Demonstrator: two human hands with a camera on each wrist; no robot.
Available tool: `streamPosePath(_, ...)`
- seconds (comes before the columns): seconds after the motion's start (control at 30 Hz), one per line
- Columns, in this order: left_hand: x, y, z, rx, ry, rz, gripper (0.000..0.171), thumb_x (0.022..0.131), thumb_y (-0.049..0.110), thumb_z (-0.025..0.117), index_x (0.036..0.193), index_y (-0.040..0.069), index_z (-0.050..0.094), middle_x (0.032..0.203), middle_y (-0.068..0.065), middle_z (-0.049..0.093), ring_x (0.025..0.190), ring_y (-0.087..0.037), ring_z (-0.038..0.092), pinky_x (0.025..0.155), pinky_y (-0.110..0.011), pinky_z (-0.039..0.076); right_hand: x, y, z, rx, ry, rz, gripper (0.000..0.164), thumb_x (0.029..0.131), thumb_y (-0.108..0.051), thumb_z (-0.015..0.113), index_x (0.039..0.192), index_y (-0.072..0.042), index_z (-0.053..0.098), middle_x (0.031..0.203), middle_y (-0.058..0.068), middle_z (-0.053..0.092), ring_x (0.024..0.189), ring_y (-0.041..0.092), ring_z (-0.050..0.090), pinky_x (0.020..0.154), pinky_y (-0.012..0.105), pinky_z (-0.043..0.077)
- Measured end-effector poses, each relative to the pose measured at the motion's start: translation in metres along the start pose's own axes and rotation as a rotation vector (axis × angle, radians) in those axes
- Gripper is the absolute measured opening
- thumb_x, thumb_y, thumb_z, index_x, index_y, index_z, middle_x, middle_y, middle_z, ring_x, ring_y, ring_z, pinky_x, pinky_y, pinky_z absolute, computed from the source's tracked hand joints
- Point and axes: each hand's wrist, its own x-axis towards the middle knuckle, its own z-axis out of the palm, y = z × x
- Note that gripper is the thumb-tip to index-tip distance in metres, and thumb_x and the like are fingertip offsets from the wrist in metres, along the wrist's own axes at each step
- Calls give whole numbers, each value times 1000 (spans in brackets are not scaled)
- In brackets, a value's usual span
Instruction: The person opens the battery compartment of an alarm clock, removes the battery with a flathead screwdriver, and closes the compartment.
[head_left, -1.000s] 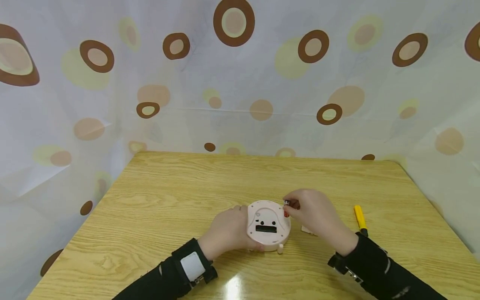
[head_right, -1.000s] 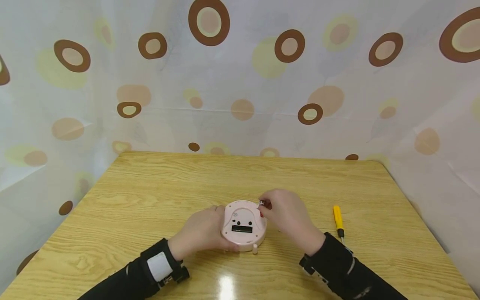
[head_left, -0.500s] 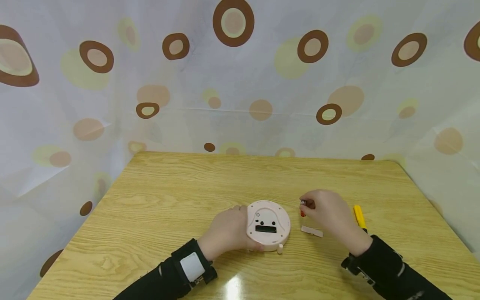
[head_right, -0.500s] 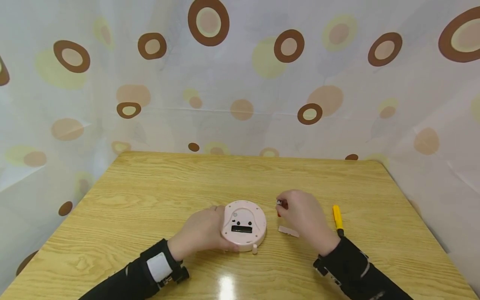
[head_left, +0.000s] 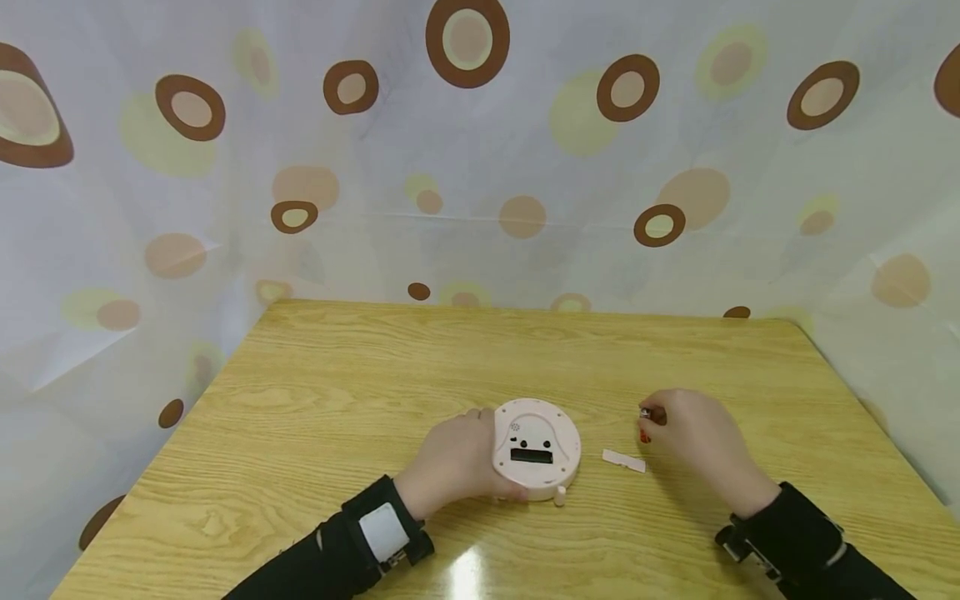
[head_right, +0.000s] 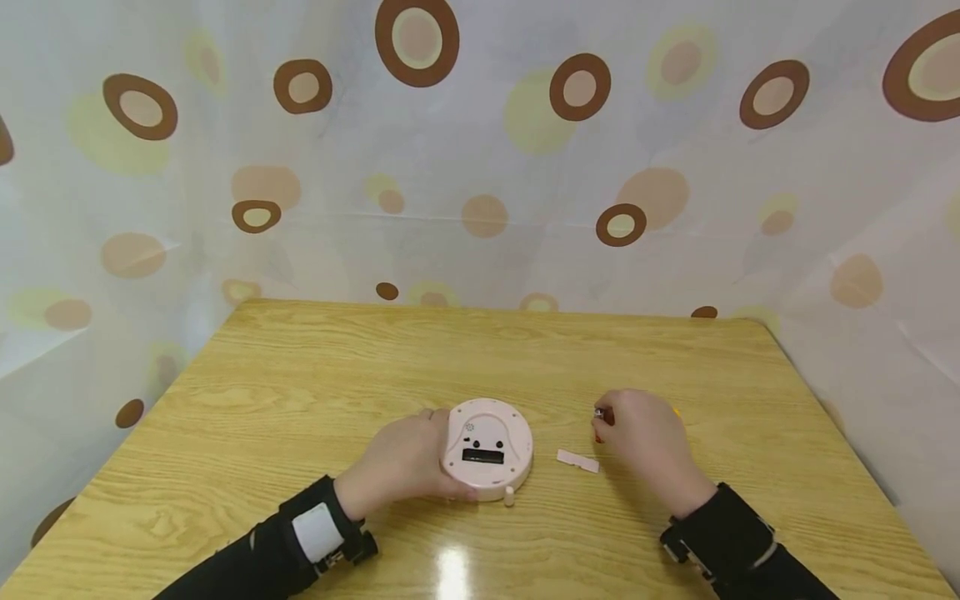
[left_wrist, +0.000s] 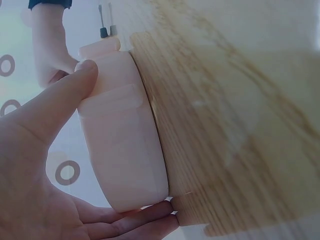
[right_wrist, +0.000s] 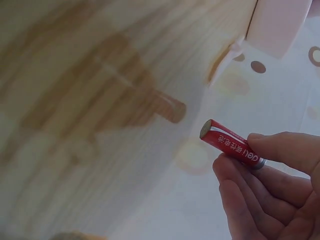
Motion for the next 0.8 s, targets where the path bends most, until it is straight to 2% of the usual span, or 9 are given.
streamPosePath(0.3,-1,0,0,-1,6,1,111,62,70,95,138,-3,60,111,-11,73,97,-24,71,79,-37,61,-2,11,-3,0,-67,59,10,93,-13,78,98,-4,81,89,9,77,72,17,67,62,36,51)
streamPosePath(0.53,0,-1,0,-12,1,0,111,62,69,95,138,-2,60,112,-11,73,98,-24,71,78,-37,61,1,15,-7,-35,-106,85,10,93,-14,78,88,-5,81,88,11,78,71,20,68,64,40,55)
streamPosePath(0.7,0,-1,0,-14,-2,-1,112,62,70,95,139,-2,60,113,-11,73,98,-23,71,78,-37,61,2,18,-7,-49,-130,97,12,94,-13,77,86,-4,81,87,12,78,68,18,65,61,37,52)
streamPosePath(0.8,0,-1,0,-10,-5,-1,112,62,71,94,140,-2,59,113,-11,73,98,-24,71,79,-37,61,3,19,-6,-50,-146,110,13,94,-13,76,84,-6,80,81,8,76,66,17,62,61,36,50)
